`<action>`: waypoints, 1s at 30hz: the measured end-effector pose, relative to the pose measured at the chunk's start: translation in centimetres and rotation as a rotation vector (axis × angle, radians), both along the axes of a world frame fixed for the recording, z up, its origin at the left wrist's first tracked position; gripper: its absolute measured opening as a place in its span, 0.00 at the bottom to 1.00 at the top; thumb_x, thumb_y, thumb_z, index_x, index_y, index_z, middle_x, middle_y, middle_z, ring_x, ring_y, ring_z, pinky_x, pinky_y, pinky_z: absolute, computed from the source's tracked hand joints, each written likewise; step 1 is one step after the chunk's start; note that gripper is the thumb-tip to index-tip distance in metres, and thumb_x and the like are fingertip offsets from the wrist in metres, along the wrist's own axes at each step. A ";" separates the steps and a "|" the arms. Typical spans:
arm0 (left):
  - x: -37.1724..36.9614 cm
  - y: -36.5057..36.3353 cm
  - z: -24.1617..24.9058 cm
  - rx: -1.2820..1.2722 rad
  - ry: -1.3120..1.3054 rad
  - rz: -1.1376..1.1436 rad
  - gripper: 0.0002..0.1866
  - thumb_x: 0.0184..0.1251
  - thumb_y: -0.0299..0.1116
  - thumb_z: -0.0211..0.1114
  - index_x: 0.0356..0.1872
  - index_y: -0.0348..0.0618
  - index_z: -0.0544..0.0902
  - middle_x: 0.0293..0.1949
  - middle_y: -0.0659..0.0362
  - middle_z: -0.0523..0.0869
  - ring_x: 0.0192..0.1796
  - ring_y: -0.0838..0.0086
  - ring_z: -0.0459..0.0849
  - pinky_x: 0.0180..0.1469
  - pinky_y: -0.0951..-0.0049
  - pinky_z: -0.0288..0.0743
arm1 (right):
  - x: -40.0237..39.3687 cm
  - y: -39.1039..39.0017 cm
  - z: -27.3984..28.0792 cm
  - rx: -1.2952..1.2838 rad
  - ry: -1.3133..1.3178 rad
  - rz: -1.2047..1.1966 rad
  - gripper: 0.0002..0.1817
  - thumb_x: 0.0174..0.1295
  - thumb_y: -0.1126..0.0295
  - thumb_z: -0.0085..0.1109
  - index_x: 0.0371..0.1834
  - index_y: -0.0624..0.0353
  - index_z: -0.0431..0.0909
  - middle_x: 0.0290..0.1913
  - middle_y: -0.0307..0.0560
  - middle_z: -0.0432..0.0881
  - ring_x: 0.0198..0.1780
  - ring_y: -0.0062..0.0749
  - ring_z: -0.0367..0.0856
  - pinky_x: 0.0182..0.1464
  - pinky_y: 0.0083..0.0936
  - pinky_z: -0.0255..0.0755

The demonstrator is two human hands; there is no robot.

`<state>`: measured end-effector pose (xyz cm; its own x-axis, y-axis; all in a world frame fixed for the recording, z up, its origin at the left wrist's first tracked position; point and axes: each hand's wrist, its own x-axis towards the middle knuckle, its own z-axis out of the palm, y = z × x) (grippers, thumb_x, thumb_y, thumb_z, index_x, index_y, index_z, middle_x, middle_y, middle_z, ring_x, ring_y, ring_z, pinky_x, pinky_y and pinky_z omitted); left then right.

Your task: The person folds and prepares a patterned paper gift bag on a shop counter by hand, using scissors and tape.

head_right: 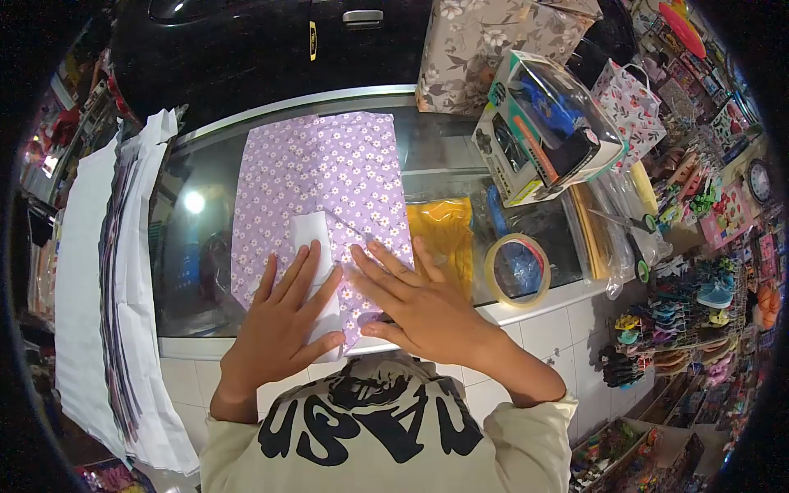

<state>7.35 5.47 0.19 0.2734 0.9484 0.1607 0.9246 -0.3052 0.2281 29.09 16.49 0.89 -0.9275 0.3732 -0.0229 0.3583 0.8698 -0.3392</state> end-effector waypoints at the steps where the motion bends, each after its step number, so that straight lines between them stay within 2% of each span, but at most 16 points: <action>1: 0.0 0.0 0.0 -0.001 -0.004 0.000 0.37 0.72 0.59 0.52 0.72 0.41 0.66 0.74 0.38 0.59 0.78 0.50 0.55 0.75 0.41 0.44 | 0.0 0.0 0.2 -0.075 0.040 -0.025 0.41 0.70 0.44 0.47 0.79 0.55 0.50 0.80 0.51 0.51 0.81 0.42 0.43 0.77 0.58 0.29; 5: 0.0 0.0 0.3 -0.009 -0.006 0.004 0.37 0.71 0.59 0.53 0.71 0.42 0.66 0.73 0.37 0.60 0.77 0.49 0.57 0.74 0.40 0.44 | 0.2 -0.4 0.5 -0.170 0.157 -0.105 0.47 0.69 0.39 0.45 0.78 0.65 0.47 0.79 0.55 0.51 0.81 0.40 0.44 0.76 0.63 0.27; 8: 0.0 0.0 0.4 -0.013 -0.001 0.007 0.38 0.70 0.59 0.54 0.71 0.41 0.67 0.73 0.36 0.60 0.77 0.48 0.58 0.74 0.40 0.45 | 0.1 -2.1 0.3 0.082 0.003 -0.132 0.47 0.68 0.36 0.42 0.78 0.63 0.48 0.79 0.53 0.52 0.81 0.38 0.46 0.73 0.69 0.25; 11: 0.0 0.1 0.3 -0.017 0.006 0.006 0.38 0.70 0.58 0.55 0.71 0.41 0.67 0.73 0.35 0.59 0.76 0.48 0.58 0.74 0.40 0.44 | 0.6 -2.3 0.5 0.179 -0.048 -0.174 0.48 0.68 0.34 0.40 0.78 0.62 0.48 0.79 0.51 0.52 0.81 0.35 0.47 0.71 0.74 0.24; 14: 0.0 0.1 0.3 -0.021 -0.002 0.004 0.37 0.70 0.58 0.55 0.71 0.41 0.67 0.73 0.35 0.59 0.77 0.47 0.57 0.74 0.40 0.43 | 1.6 -2.1 0.3 0.218 -0.074 -0.194 0.47 0.68 0.34 0.39 0.78 0.61 0.49 0.79 0.50 0.53 0.80 0.33 0.48 0.71 0.74 0.23; 16: 0.0 0.1 0.2 -0.024 -0.016 0.006 0.37 0.70 0.57 0.55 0.71 0.41 0.67 0.73 0.36 0.59 0.77 0.47 0.57 0.75 0.40 0.43 | 1.5 -2.1 0.4 0.201 -0.080 -0.194 0.48 0.67 0.35 0.41 0.79 0.61 0.48 0.80 0.51 0.52 0.81 0.36 0.47 0.71 0.72 0.20; 19: 0.3 0.0 0.3 0.018 -0.034 0.019 0.36 0.70 0.56 0.55 0.71 0.42 0.68 0.74 0.43 0.60 0.77 0.49 0.57 0.74 0.38 0.41 | 1.6 -2.0 0.6 0.180 -0.090 -0.177 0.46 0.69 0.38 0.41 0.79 0.61 0.46 0.80 0.53 0.51 0.81 0.38 0.46 0.72 0.70 0.19; 20: 0.2 0.0 0.3 0.015 -0.009 -0.001 0.35 0.70 0.55 0.55 0.71 0.42 0.68 0.75 0.46 0.61 0.77 0.50 0.57 0.74 0.38 0.41 | 1.7 -1.9 0.7 0.171 -0.096 -0.167 0.44 0.71 0.40 0.41 0.79 0.61 0.46 0.80 0.53 0.50 0.81 0.39 0.46 0.72 0.69 0.20; 23: 0.2 -0.2 0.2 -0.016 0.037 -0.041 0.34 0.71 0.54 0.54 0.71 0.44 0.67 0.76 0.52 0.61 0.77 0.52 0.56 0.74 0.36 0.40 | 2.3 -0.4 1.9 -0.148 -0.025 -0.163 0.40 0.74 0.45 0.39 0.79 0.61 0.45 0.80 0.53 0.51 0.81 0.38 0.45 0.73 0.69 0.25; 24: 0.2 -0.2 0.1 -0.029 0.036 -0.039 0.34 0.72 0.54 0.53 0.72 0.44 0.66 0.76 0.53 0.60 0.78 0.52 0.55 0.74 0.36 0.38 | 2.7 0.0 1.9 -0.267 0.100 -0.170 0.38 0.74 0.50 0.41 0.79 0.61 0.44 0.80 0.56 0.49 0.82 0.42 0.41 0.75 0.64 0.27; 27: 0.1 -0.1 0.2 -0.036 0.018 -0.034 0.34 0.72 0.53 0.53 0.73 0.45 0.65 0.77 0.54 0.59 0.78 0.52 0.53 0.75 0.36 0.37 | 2.9 -0.6 1.7 -0.016 0.195 -0.305 0.38 0.74 0.51 0.44 0.79 0.60 0.44 0.80 0.57 0.49 0.82 0.44 0.40 0.75 0.62 0.29; 30: 0.1 -0.1 0.2 -0.039 0.009 -0.034 0.34 0.71 0.53 0.54 0.72 0.44 0.65 0.77 0.53 0.59 0.79 0.52 0.53 0.75 0.37 0.36 | 3.1 -2.3 0.7 0.156 0.018 -0.294 0.38 0.72 0.47 0.47 0.77 0.60 0.54 0.80 0.54 0.51 0.82 0.42 0.42 0.74 0.65 0.27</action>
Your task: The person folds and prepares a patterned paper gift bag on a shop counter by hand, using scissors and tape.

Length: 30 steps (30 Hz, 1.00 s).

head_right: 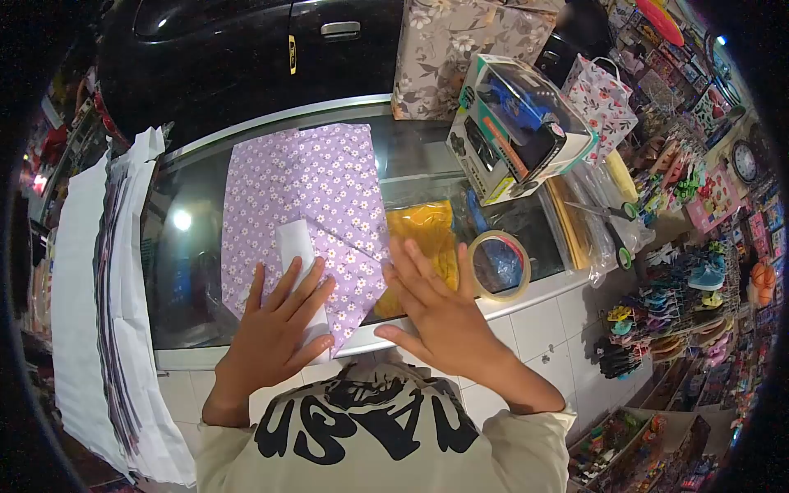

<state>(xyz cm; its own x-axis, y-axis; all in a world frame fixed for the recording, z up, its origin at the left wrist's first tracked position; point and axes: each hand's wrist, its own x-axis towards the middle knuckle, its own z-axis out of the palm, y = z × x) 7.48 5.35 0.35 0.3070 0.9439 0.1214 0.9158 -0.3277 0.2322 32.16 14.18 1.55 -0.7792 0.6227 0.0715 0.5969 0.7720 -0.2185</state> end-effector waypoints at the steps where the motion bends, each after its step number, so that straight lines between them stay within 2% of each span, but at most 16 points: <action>1: 0.0 0.0 0.0 -0.001 0.001 -0.002 0.34 0.71 0.52 0.54 0.72 0.44 0.65 0.77 0.53 0.59 0.79 0.53 0.53 0.75 0.37 0.36 | 0.1 -0.3 -0.5 0.035 -0.066 -0.001 0.38 0.71 0.46 0.48 0.76 0.60 0.56 0.80 0.53 0.51 0.82 0.42 0.42 0.74 0.66 0.26; 2: 0.0 0.1 0.0 -0.002 0.001 -0.001 0.34 0.71 0.52 0.54 0.72 0.44 0.65 0.77 0.53 0.59 0.79 0.53 0.53 0.75 0.37 0.36 | 0.3 -0.3 -0.8 0.029 -0.018 -0.022 0.37 0.71 0.45 0.47 0.75 0.61 0.59 0.80 0.52 0.51 0.81 0.42 0.43 0.73 0.68 0.24; 5: 0.0 0.0 0.1 -0.010 0.004 -0.002 0.34 0.71 0.52 0.54 0.72 0.44 0.65 0.77 0.52 0.59 0.79 0.53 0.52 0.75 0.37 0.36 | 0.4 -0.3 -0.8 0.031 -0.045 -0.038 0.35 0.73 0.48 0.45 0.75 0.61 0.59 0.80 0.52 0.51 0.81 0.43 0.44 0.74 0.65 0.25; 10: 0.0 0.0 0.1 -0.005 0.005 0.002 0.34 0.71 0.53 0.54 0.73 0.44 0.65 0.77 0.52 0.59 0.79 0.53 0.51 0.76 0.38 0.35 | 0.1 1.0 -0.2 -0.087 0.226 -0.020 0.34 0.74 0.50 0.45 0.75 0.61 0.58 0.79 0.52 0.53 0.81 0.44 0.45 0.77 0.58 0.33; 11: 0.0 0.0 0.0 0.016 0.003 0.002 0.34 0.71 0.53 0.54 0.72 0.44 0.66 0.76 0.52 0.61 0.78 0.53 0.54 0.75 0.37 0.36 | 0.0 1.4 0.1 -0.100 0.288 -0.006 0.35 0.73 0.49 0.45 0.75 0.62 0.58 0.79 0.52 0.53 0.81 0.44 0.45 0.77 0.56 0.34; 14: 0.0 0.0 -0.3 0.054 -0.001 0.001 0.33 0.71 0.55 0.54 0.71 0.45 0.69 0.75 0.52 0.64 0.76 0.53 0.59 0.74 0.35 0.39 | -0.9 2.1 0.5 -0.088 0.026 0.188 0.39 0.70 0.50 0.51 0.77 0.60 0.53 0.79 0.52 0.52 0.81 0.45 0.43 0.78 0.55 0.36; 17: -0.1 0.1 -0.3 0.049 -0.001 -0.004 0.33 0.72 0.55 0.54 0.70 0.44 0.69 0.74 0.52 0.64 0.77 0.53 0.59 0.74 0.35 0.39 | -2.0 3.2 -0.7 -0.017 0.009 0.267 0.38 0.70 0.44 0.48 0.74 0.62 0.60 0.78 0.50 0.57 0.80 0.41 0.48 0.77 0.54 0.39; 23: -0.1 0.1 -0.4 0.051 -0.024 -0.005 0.33 0.72 0.55 0.54 0.70 0.44 0.69 0.74 0.52 0.64 0.77 0.53 0.58 0.74 0.34 0.39 | -3.4 4.9 -0.3 0.061 0.014 0.322 0.39 0.70 0.41 0.45 0.73 0.60 0.63 0.77 0.47 0.59 0.80 0.41 0.48 0.76 0.60 0.38; 26: 0.0 0.1 -0.5 0.055 -0.035 -0.003 0.33 0.71 0.54 0.54 0.70 0.44 0.70 0.74 0.52 0.65 0.76 0.52 0.59 0.73 0.34 0.39 | -4.4 6.3 -0.3 0.053 -0.081 0.334 0.37 0.70 0.44 0.47 0.77 0.51 0.58 0.80 0.42 0.52 0.81 0.44 0.43 0.76 0.62 0.33; 30: 0.0 0.0 -0.5 0.035 -0.028 0.015 0.34 0.71 0.54 0.55 0.71 0.43 0.67 0.75 0.52 0.63 0.78 0.51 0.55 0.74 0.34 0.39 | -5.6 7.6 -0.1 0.044 -0.110 0.319 0.34 0.71 0.41 0.42 0.77 0.41 0.59 0.81 0.43 0.46 0.82 0.45 0.37 0.74 0.68 0.28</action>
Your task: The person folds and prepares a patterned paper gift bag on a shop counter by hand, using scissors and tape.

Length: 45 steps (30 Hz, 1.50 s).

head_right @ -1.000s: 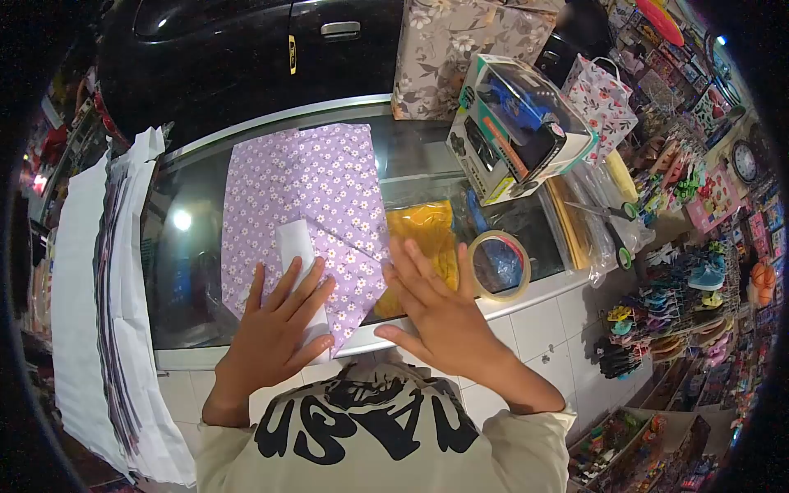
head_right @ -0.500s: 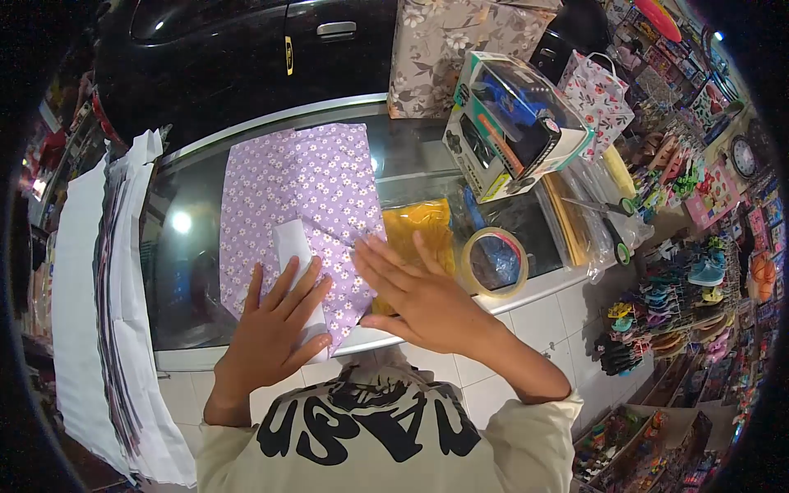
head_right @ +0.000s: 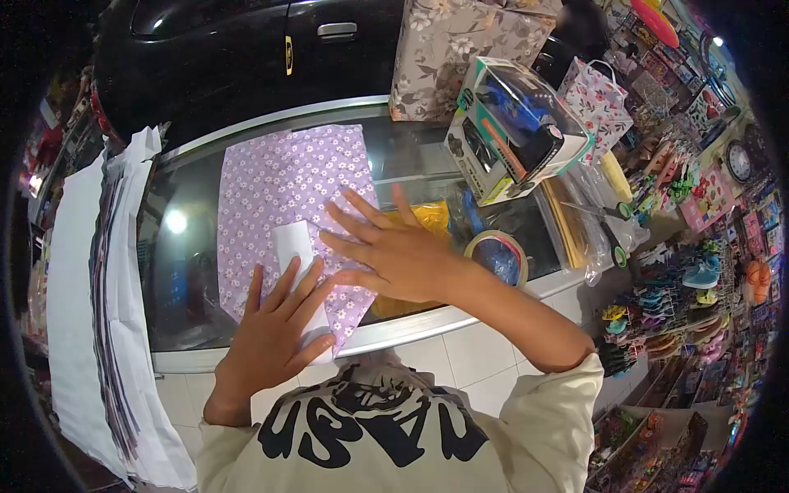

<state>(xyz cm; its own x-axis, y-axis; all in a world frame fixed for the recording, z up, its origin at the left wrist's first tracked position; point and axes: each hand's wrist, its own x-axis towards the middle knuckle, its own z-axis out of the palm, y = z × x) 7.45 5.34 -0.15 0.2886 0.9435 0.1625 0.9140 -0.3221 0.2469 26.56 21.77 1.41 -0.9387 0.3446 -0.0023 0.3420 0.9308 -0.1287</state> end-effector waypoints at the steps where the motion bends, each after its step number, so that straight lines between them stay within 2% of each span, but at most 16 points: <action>1: 0.0 0.0 0.0 -0.009 0.004 0.004 0.35 0.71 0.54 0.55 0.72 0.43 0.66 0.76 0.52 0.61 0.78 0.51 0.54 0.74 0.35 0.38 | -0.5 0.2 0.0 0.029 -0.002 -0.014 0.34 0.71 0.39 0.40 0.77 0.39 0.59 0.82 0.44 0.45 0.82 0.46 0.36 0.74 0.69 0.27; 4: 0.1 -0.1 -0.3 0.049 -0.008 0.026 0.33 0.71 0.55 0.56 0.69 0.42 0.70 0.73 0.50 0.66 0.76 0.51 0.59 0.72 0.31 0.42 | -2.0 0.5 0.1 0.025 -0.036 -0.054 0.34 0.71 0.36 0.35 0.77 0.34 0.58 0.82 0.46 0.42 0.82 0.46 0.33 0.73 0.70 0.24; 8: 0.2 -0.2 -0.2 -0.001 0.009 0.062 0.34 0.71 0.53 0.56 0.71 0.43 0.66 0.75 0.52 0.62 0.78 0.50 0.54 0.74 0.34 0.38 | -3.0 0.5 -0.5 -0.016 -0.036 -0.089 0.35 0.71 0.33 0.31 0.78 0.32 0.57 0.82 0.48 0.41 0.82 0.45 0.30 0.73 0.70 0.21; 13: 0.2 0.0 -0.6 0.065 0.031 0.054 0.34 0.71 0.55 0.56 0.69 0.42 0.69 0.73 0.52 0.65 0.76 0.50 0.59 0.71 0.31 0.43 | -3.2 0.5 -1.3 -0.054 0.019 -0.127 0.35 0.71 0.34 0.30 0.77 0.33 0.57 0.82 0.52 0.40 0.82 0.46 0.30 0.72 0.72 0.20; 16: 0.2 -0.2 -0.1 0.007 0.035 0.071 0.33 0.71 0.53 0.56 0.70 0.45 0.67 0.76 0.53 0.61 0.78 0.52 0.54 0.74 0.36 0.40 | -3.5 0.0 -1.2 -0.036 0.023 -0.146 0.35 0.71 0.35 0.31 0.77 0.33 0.58 0.82 0.53 0.41 0.82 0.47 0.30 0.71 0.72 0.20; 19: -0.4 -0.1 0.0 0.037 0.030 0.050 0.34 0.71 0.55 0.56 0.70 0.44 0.69 0.74 0.53 0.64 0.76 0.51 0.59 0.72 0.33 0.44 | -4.3 -0.1 -1.1 -0.021 0.043 -0.153 0.34 0.72 0.36 0.33 0.77 0.33 0.59 0.81 0.54 0.41 0.82 0.47 0.31 0.71 0.73 0.21; 23: -1.3 -0.2 -0.1 0.037 0.021 0.054 0.34 0.71 0.56 0.55 0.70 0.45 0.69 0.74 0.53 0.64 0.76 0.52 0.60 0.73 0.34 0.44 | -4.8 -0.2 -2.1 -0.046 0.103 -0.155 0.31 0.72 0.39 0.36 0.76 0.33 0.61 0.81 0.53 0.43 0.82 0.47 0.33 0.71 0.73 0.22; 28: -1.3 -0.6 -0.1 0.064 0.012 0.074 0.34 0.71 0.56 0.54 0.70 0.45 0.69 0.74 0.53 0.65 0.76 0.52 0.60 0.73 0.34 0.44 | -0.2 -1.6 0.2 0.053 0.015 -0.096 0.30 0.72 0.41 0.40 0.75 0.33 0.63 0.81 0.50 0.45 0.82 0.47 0.34 0.74 0.67 0.25; 31: -1.2 -0.7 0.0 0.005 0.009 0.089 0.33 0.71 0.54 0.55 0.71 0.48 0.67 0.76 0.55 0.60 0.78 0.54 0.54 0.75 0.38 0.39 | 3.6 -3.2 1.2 -0.009 -0.079 -0.156 0.30 0.72 0.42 0.40 0.76 0.33 0.62 0.81 0.50 0.45 0.82 0.48 0.36 0.75 0.63 0.27; 34: -1.2 -0.7 -0.2 0.018 0.005 0.091 0.34 0.70 0.55 0.55 0.71 0.48 0.67 0.76 0.55 0.61 0.78 0.54 0.54 0.75 0.38 0.39 | 5.4 -4.5 1.2 -0.010 -0.067 -0.218 0.30 0.72 0.43 0.41 0.76 0.33 0.61 0.81 0.49 0.45 0.82 0.50 0.38 0.76 0.61 0.28; 37: -1.2 -0.7 -0.1 0.019 0.005 0.092 0.34 0.70 0.55 0.56 0.71 0.48 0.66 0.76 0.55 0.61 0.78 0.53 0.55 0.75 0.38 0.39 | 5.6 -5.1 0.6 0.010 0.003 -0.241 0.34 0.69 0.39 0.44 0.75 0.40 0.64 0.81 0.49 0.47 0.81 0.47 0.42 0.75 0.64 0.33; 41: -1.0 -0.7 0.0 0.018 -0.015 0.086 0.35 0.70 0.56 0.55 0.71 0.46 0.66 0.76 0.54 0.61 0.78 0.52 0.55 0.75 0.38 0.38 | 4.0 -6.9 -0.1 0.029 0.092 -0.199 0.37 0.68 0.41 0.49 0.75 0.50 0.63 0.80 0.48 0.52 0.81 0.43 0.45 0.75 0.63 0.34; 43: -1.0 -0.7 -0.1 0.026 -0.003 0.082 0.33 0.71 0.53 0.53 0.71 0.45 0.67 0.76 0.53 0.61 0.78 0.51 0.55 0.75 0.38 0.38 | 3.5 -7.8 -1.2 0.014 0.095 -0.146 0.39 0.67 0.41 0.51 0.74 0.54 0.63 0.79 0.47 0.56 0.81 0.40 0.47 0.75 0.62 0.35; 44: -1.0 -0.7 -0.1 0.030 0.003 0.080 0.32 0.72 0.52 0.52 0.71 0.44 0.67 0.76 0.53 0.61 0.78 0.51 0.55 0.75 0.37 0.38 | 3.3 -8.0 -1.6 0.058 0.149 -0.151 0.39 0.65 0.40 0.52 0.72 0.57 0.65 0.76 0.45 0.61 0.80 0.35 0.50 0.76 0.60 0.37; 45: -1.0 -0.6 -0.1 0.028 0.003 0.078 0.31 0.73 0.49 0.51 0.71 0.44 0.67 0.76 0.52 0.61 0.78 0.51 0.55 0.75 0.38 0.38 | 3.4 -8.1 -1.6 0.065 0.146 -0.124 0.40 0.64 0.40 0.54 0.73 0.56 0.64 0.76 0.45 0.61 0.79 0.36 0.52 0.76 0.59 0.38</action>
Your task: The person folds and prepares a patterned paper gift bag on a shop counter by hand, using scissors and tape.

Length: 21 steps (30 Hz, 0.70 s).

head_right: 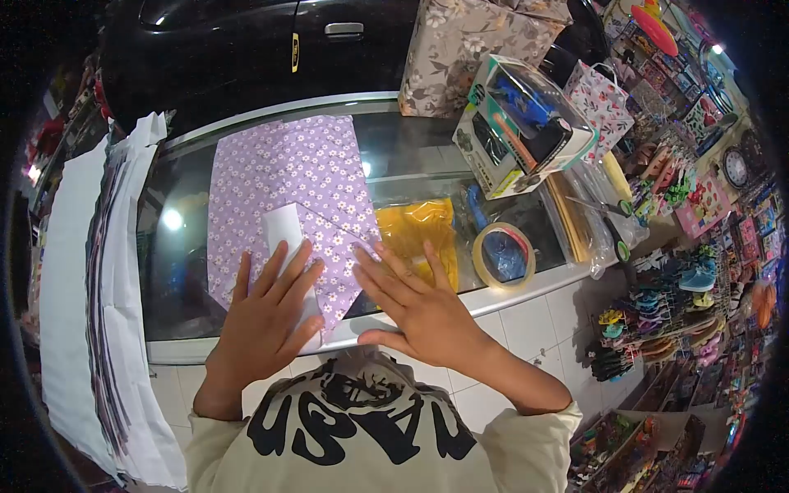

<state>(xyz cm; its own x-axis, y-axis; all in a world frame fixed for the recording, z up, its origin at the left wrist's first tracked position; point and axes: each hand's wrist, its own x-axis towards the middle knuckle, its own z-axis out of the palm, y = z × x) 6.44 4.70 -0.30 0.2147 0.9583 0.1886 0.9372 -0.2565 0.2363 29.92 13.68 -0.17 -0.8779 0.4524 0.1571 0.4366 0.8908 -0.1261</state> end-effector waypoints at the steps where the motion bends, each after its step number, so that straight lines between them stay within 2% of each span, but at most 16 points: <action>1: 0.0 0.0 0.0 -0.003 0.000 0.000 0.29 0.74 0.47 0.50 0.71 0.44 0.66 0.76 0.52 0.61 0.78 0.51 0.55 0.75 0.38 0.38 | 0.1 -0.1 0.1 0.008 -0.004 0.029 0.41 0.62 0.41 0.55 0.73 0.55 0.64 0.76 0.45 0.61 0.79 0.36 0.53 0.76 0.57 0.39; 2: 0.0 0.0 0.0 -0.006 0.001 0.003 0.28 0.74 0.45 0.49 0.71 0.44 0.66 0.76 0.52 0.61 0.78 0.51 0.55 0.75 0.38 0.38 | 0.1 -0.2 0.1 0.014 -0.007 0.060 0.42 0.61 0.41 0.57 0.74 0.55 0.63 0.76 0.45 0.61 0.79 0.36 0.54 0.76 0.56 0.40; 3: 0.1 0.0 -0.1 0.062 -0.031 0.001 0.25 0.74 0.41 0.51 0.69 0.45 0.70 0.73 0.52 0.66 0.74 0.52 0.62 0.73 0.35 0.42 | 0.2 -0.2 0.0 -0.005 0.012 0.091 0.41 0.61 0.41 0.57 0.73 0.54 0.64 0.76 0.45 0.62 0.78 0.36 0.55 0.76 0.56 0.41; 8: -0.3 0.1 -0.4 0.057 -0.024 0.006 0.25 0.73 0.38 0.50 0.69 0.47 0.70 0.73 0.53 0.67 0.75 0.54 0.62 0.73 0.35 0.42 | 0.3 0.9 -0.1 -0.145 0.065 0.189 0.38 0.63 0.41 0.55 0.72 0.51 0.66 0.73 0.47 0.67 0.76 0.36 0.59 0.74 0.56 0.46; 11: -0.4 0.4 0.0 0.026 0.008 0.048 0.25 0.74 0.35 0.47 0.71 0.49 0.68 0.74 0.55 0.65 0.77 0.57 0.59 0.74 0.36 0.38 | -1.1 0.4 0.6 -0.165 0.045 0.097 0.37 0.64 0.42 0.54 0.72 0.50 0.66 0.70 0.50 0.68 0.75 0.41 0.60 0.72 0.56 0.50; 14: -0.4 0.8 -0.1 0.027 0.052 0.111 0.25 0.75 0.34 0.46 0.72 0.51 0.67 0.75 0.58 0.63 0.78 0.58 0.57 0.75 0.36 0.35 | -2.8 0.9 0.5 -0.054 0.007 0.121 0.38 0.65 0.41 0.54 0.73 0.49 0.65 0.69 0.55 0.68 0.75 0.48 0.59 0.70 0.57 0.52; 17: -0.5 0.9 -0.5 0.033 0.043 0.139 0.25 0.76 0.35 0.45 0.73 0.52 0.66 0.76 0.59 0.63 0.78 0.58 0.57 0.75 0.36 0.33 | -2.8 1.5 0.2 -0.100 -0.007 0.163 0.38 0.63 0.37 0.52 0.74 0.43 0.66 0.70 0.58 0.65 0.77 0.52 0.55 0.72 0.59 0.49; 21: -0.5 0.9 -0.6 0.017 0.042 0.146 0.25 0.76 0.36 0.44 0.73 0.53 0.66 0.76 0.60 0.62 0.78 0.59 0.57 0.75 0.36 0.33 | -1.6 1.7 0.0 -0.157 0.028 0.260 0.35 0.64 0.34 0.47 0.70 0.38 0.70 0.72 0.65 0.61 0.78 0.57 0.50 0.74 0.62 0.39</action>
